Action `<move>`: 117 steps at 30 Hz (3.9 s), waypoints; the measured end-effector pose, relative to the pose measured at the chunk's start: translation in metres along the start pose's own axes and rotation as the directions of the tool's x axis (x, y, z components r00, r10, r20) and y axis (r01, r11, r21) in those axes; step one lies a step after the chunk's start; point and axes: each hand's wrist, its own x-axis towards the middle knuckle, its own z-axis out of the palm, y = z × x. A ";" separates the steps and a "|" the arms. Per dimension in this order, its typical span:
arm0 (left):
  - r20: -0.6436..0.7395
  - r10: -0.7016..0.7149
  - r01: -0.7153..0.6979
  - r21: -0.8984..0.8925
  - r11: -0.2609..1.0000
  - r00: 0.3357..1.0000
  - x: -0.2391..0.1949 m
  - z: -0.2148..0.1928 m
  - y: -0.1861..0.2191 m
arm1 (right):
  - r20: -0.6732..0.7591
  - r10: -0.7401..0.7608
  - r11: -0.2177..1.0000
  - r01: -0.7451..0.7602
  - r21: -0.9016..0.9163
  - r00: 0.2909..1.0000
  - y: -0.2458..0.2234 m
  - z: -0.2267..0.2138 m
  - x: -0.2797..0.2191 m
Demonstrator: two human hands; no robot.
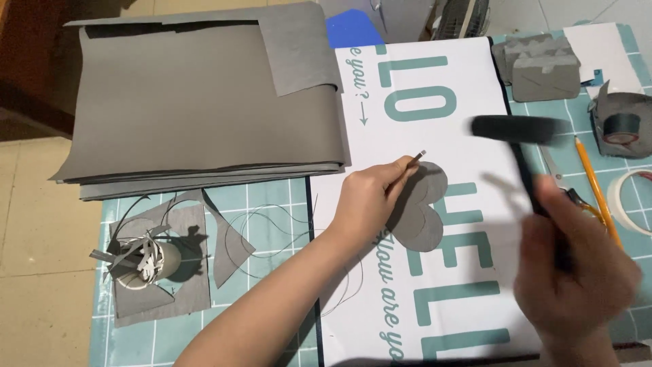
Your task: The person repeatedly uses a hammer and a fork-like tool to emboss a textured pattern onto a gray heart-shaped piece of material. They periodically flip the piece to work on different areas.
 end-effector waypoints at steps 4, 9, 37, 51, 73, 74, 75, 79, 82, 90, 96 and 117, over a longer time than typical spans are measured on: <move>0.021 -0.058 0.058 -0.004 0.998 0.998 -0.002 0.000 0.001 | 0.075 0.060 0.987 -0.048 -0.150 0.995 0.000 0.000 -0.001; 0.042 -0.091 0.091 -0.019 0.996 0.995 -0.001 -0.003 0.004 | 0.005 -0.007 0.958 0.008 -0.286 1.000 0.016 0.001 -0.013; 0.092 -0.130 0.134 -0.046 0.990 0.987 0.002 -0.011 0.014 | 0.143 -0.019 0.980 0.047 -0.194 0.990 0.010 0.013 -0.003; 0.049 -0.132 0.134 -0.044 0.990 0.990 0.000 -0.004 0.006 | 0.268 0.082 0.985 -0.036 -0.170 0.960 -0.023 0.011 0.011; 0.058 -0.088 0.092 -0.066 0.994 0.994 0.001 -0.012 0.012 | 0.109 -0.026 0.979 0.047 -0.200 0.994 -0.012 0.006 0.004; 0.071 -0.110 0.115 -0.075 0.991 0.991 0.002 -0.013 0.015 | 0.072 -0.035 0.986 0.047 -0.162 0.997 -0.011 0.004 0.004; 0.074 -0.107 0.113 -0.080 0.990 0.991 0.002 -0.011 0.013 | 0.071 -0.033 0.985 0.045 -0.168 0.997 -0.012 0.002 0.006; 0.058 -0.069 0.070 -0.023 0.997 0.996 0.001 -0.008 0.007 | 0.090 0.093 0.989 -0.081 -0.127 0.992 -0.011 -0.002 -0.001; 0.054 -0.050 0.051 -0.016 0.999 0.997 0.003 -0.007 0.006 | -0.058 0.129 0.992 -0.128 0.020 0.990 0.026 0.002 -0.030; 0.072 -0.069 0.069 0.001 0.998 0.995 0.000 -0.005 0.004 | -0.057 0.281 0.959 -0.278 0.064 0.958 -0.007 -0.003 -0.014; 0.064 -0.037 0.037 -0.005 0.999 0.997 0.005 -0.004 0.000 | 0.037 0.144 0.989 -0.143 -0.030 0.989 0.003 0.004 -0.012; -0.003 0.010 -0.010 0.015 1.000 1.000 0.002 0.006 -0.006 | 0.113 0.058 0.974 -0.031 -0.225 0.992 -0.008 0.008 -0.007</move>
